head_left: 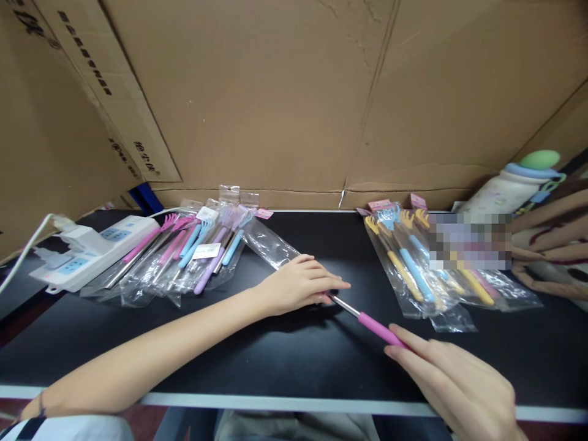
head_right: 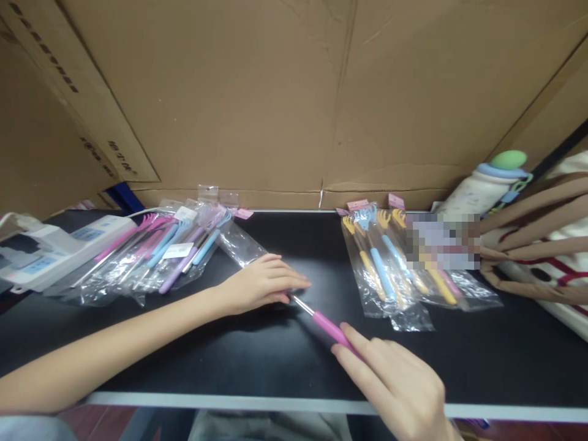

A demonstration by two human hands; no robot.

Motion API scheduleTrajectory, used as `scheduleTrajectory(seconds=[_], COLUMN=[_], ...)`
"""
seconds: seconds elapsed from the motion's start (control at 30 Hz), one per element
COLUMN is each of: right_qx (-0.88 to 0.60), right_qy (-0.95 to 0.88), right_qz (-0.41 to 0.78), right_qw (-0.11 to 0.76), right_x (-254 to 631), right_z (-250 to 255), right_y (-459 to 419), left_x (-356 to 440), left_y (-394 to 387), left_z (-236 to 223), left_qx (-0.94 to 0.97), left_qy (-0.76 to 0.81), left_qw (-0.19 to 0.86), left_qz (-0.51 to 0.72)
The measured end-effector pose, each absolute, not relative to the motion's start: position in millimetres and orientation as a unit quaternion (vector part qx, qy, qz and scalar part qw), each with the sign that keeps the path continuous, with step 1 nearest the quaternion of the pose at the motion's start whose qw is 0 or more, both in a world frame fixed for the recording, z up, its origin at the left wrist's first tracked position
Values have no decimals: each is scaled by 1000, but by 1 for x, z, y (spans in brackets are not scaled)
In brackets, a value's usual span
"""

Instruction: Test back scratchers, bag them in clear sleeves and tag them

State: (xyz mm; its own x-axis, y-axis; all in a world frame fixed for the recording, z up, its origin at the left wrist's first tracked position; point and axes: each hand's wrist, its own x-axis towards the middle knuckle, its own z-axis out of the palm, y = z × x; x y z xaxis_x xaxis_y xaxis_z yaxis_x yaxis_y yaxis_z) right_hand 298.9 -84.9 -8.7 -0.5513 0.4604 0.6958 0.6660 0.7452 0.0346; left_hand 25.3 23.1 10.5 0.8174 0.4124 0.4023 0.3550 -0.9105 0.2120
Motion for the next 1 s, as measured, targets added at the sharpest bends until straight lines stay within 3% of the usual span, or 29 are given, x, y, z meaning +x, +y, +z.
scheduleTrajectory(seconds=[0.43, 0.6, 1.0], right_qx=[-381, -377, -371], right_qy=[-842, -839, -857], right_qz=[-178, -162, -144], right_qw=[338, 359, 328], right_x=[309, 311, 313], right_z=[-5, -9, 0], right_y=[-74, -73, -71], left_x=[0, -17, -7], left_y=[32, 47, 40], left_z=[45, 41, 40], left_qx=[942, 939, 948], left_qy=[282, 323, 299], left_qw=[64, 88, 81], left_qz=[169, 85, 73])
